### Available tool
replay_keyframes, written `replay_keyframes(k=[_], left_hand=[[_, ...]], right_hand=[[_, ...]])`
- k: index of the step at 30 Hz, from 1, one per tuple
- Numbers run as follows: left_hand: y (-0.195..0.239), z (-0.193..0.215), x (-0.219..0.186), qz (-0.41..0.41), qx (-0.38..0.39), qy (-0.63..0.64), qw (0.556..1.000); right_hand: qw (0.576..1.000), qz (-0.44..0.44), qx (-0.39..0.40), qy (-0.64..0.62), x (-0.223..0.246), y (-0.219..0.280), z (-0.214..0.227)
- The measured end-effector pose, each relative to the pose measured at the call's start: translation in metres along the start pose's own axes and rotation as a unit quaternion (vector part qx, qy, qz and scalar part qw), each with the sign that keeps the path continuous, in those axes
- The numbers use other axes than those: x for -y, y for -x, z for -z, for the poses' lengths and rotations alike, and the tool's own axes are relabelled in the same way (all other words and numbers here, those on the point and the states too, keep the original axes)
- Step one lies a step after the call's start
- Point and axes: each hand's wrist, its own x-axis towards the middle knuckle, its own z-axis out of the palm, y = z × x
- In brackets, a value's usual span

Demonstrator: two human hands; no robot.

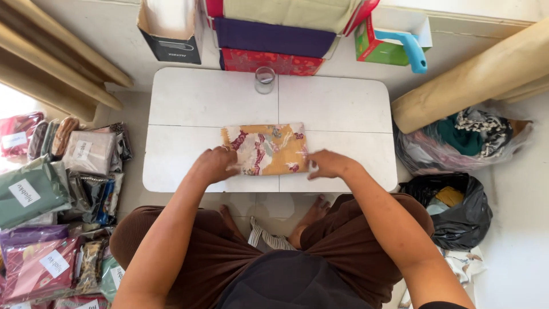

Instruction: The person folds a patterned piece of fabric on a white table using a lint roller to smooth it. They then place the folded fabric into a clear plastic bag, seal it, and attach a label to the package.

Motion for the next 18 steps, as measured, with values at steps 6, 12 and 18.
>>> replay_keyframes(k=[6, 12, 18], left_hand=[[-0.013, 0.012, -0.014, -0.014, -0.143, -0.069, 0.987], [-0.029, -0.036, -0.002, -0.049, -0.121, 0.011, 0.991], [-0.036, -0.028, 0.004, -0.019, -0.082, 0.009, 0.996]], right_hand=[[0.770, 0.074, -0.622, 0.122, 0.018, 0.070, 0.133], [0.807, -0.354, -0.470, 0.050, -0.023, 0.090, 0.245], [0.858, -0.351, -0.375, -0.023, -0.015, 0.086, 0.256]])
